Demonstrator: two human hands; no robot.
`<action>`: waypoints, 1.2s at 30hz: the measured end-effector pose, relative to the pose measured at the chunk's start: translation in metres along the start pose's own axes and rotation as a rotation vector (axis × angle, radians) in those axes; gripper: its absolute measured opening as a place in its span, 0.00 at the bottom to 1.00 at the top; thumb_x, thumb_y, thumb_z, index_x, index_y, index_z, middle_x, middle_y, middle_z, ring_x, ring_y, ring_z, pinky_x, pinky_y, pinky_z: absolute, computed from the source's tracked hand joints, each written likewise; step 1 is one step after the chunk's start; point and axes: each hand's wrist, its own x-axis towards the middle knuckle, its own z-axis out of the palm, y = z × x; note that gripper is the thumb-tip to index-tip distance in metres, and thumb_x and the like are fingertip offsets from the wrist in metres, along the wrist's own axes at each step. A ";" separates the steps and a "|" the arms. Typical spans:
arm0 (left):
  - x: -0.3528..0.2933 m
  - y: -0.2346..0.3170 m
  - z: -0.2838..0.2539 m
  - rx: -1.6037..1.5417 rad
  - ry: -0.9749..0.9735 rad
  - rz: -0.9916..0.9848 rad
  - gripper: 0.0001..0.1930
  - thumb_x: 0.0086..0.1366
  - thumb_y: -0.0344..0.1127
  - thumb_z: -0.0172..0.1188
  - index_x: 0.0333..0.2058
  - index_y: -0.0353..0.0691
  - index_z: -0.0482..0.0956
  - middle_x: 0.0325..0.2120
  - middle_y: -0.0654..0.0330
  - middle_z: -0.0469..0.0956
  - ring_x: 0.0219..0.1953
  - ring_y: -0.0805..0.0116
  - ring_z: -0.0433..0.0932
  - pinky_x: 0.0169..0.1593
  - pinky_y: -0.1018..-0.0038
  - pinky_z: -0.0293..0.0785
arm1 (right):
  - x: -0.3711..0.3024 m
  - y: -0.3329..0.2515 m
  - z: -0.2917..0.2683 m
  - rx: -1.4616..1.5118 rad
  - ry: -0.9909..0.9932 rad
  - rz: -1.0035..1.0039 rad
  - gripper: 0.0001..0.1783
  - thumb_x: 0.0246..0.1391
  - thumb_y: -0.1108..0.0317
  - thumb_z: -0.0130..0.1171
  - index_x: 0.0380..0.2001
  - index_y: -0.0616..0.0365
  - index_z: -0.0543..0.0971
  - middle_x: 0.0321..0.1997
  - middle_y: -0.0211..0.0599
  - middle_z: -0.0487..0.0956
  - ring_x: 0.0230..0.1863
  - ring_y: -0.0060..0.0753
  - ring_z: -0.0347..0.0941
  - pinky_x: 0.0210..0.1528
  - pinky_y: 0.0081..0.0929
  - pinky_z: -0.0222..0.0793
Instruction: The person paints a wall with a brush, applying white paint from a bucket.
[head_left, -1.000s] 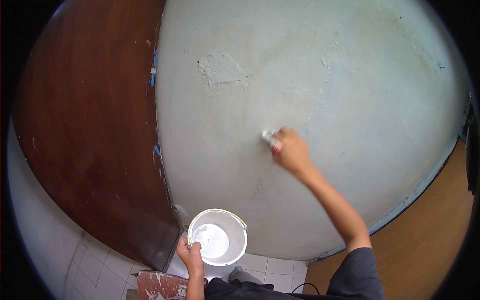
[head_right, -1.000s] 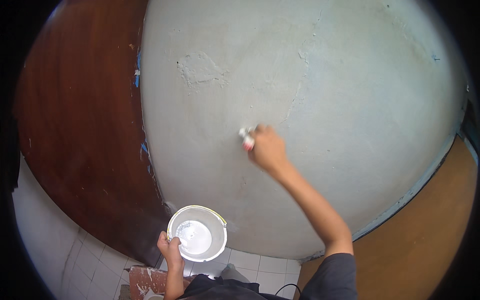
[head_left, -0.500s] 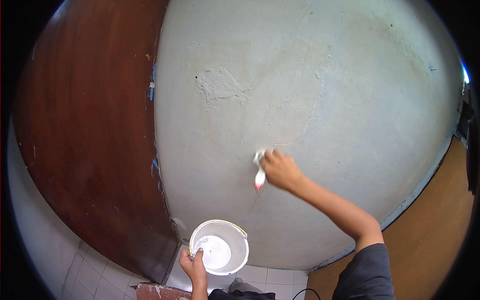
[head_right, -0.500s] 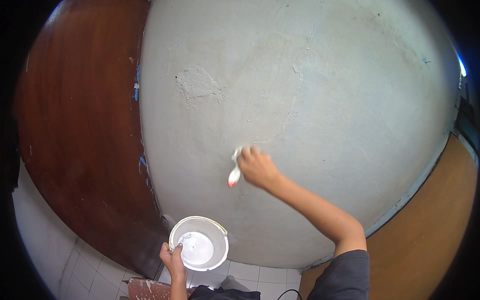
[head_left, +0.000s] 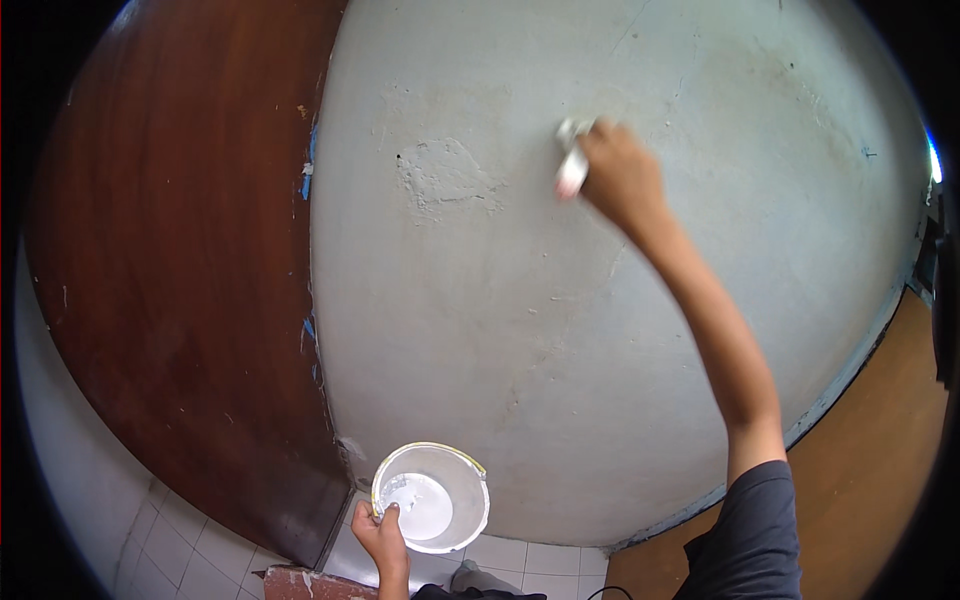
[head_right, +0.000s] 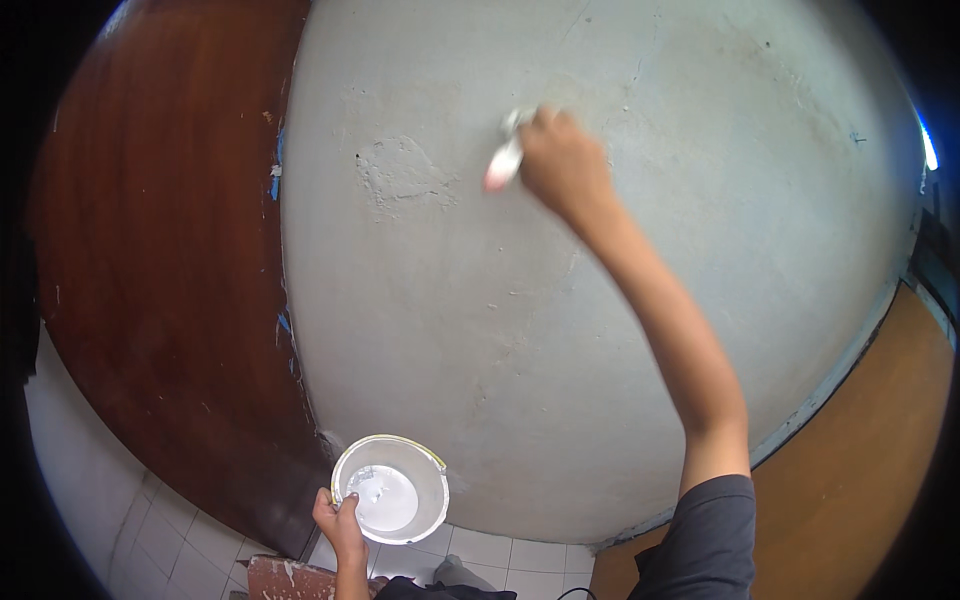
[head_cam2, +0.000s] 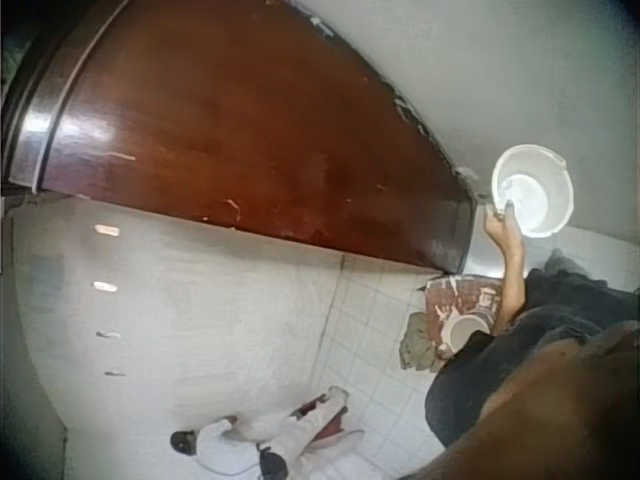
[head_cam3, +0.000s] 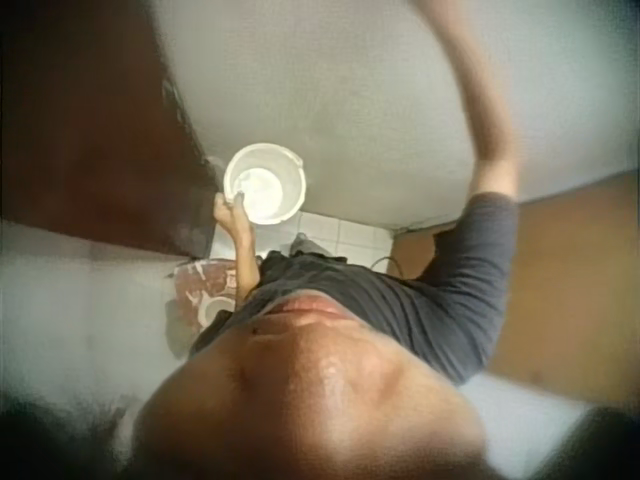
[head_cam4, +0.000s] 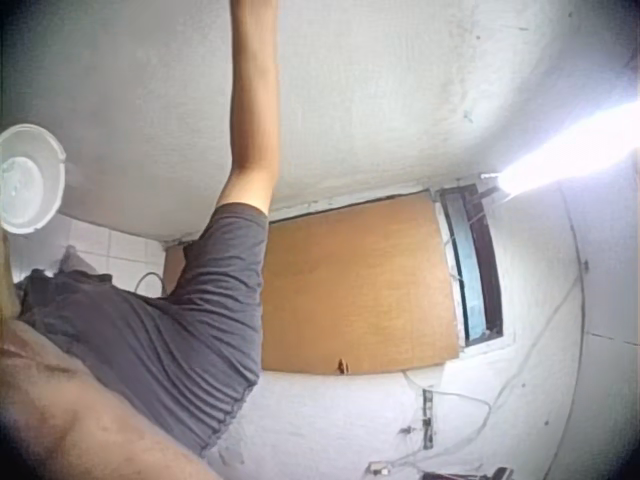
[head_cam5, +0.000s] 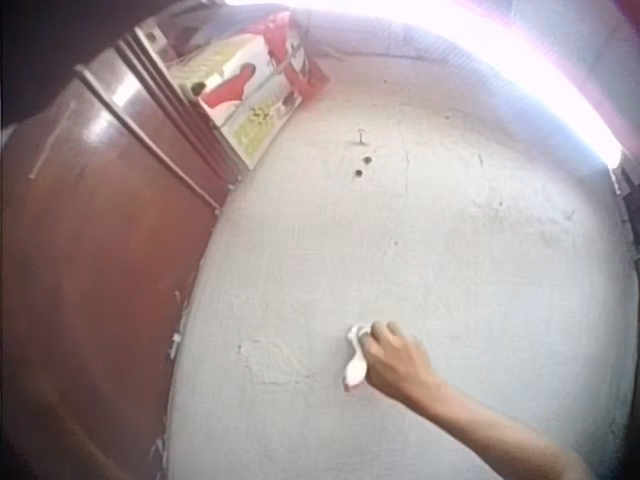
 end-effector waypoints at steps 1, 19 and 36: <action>0.000 0.000 0.000 0.017 0.016 -0.002 0.20 0.51 0.17 0.60 0.21 0.43 0.56 0.21 0.71 0.56 0.26 0.81 0.57 0.31 0.77 0.56 | -0.024 -0.024 0.013 0.088 -0.036 -0.038 0.05 0.50 0.71 0.57 0.30 0.58 0.80 0.35 0.42 0.78 0.37 0.46 0.78 0.31 0.42 0.79; -0.015 -0.009 0.001 0.033 0.087 0.117 0.21 0.52 0.17 0.60 0.21 0.44 0.55 0.22 0.71 0.54 0.26 0.81 0.56 0.31 0.78 0.55 | -0.027 -0.025 0.015 -0.039 0.079 0.016 0.07 0.50 0.73 0.57 0.33 0.59 0.81 0.36 0.40 0.76 0.37 0.39 0.77 0.25 0.31 0.78; -0.046 -0.059 0.002 -0.041 0.276 0.237 0.15 0.51 0.16 0.55 0.23 0.43 0.60 0.23 0.70 0.63 0.28 0.81 0.63 0.36 0.80 0.63 | -0.056 -0.038 0.019 0.288 0.158 0.238 0.07 0.51 0.71 0.60 0.35 0.57 0.80 0.35 0.41 0.77 0.35 0.47 0.76 0.32 0.40 0.75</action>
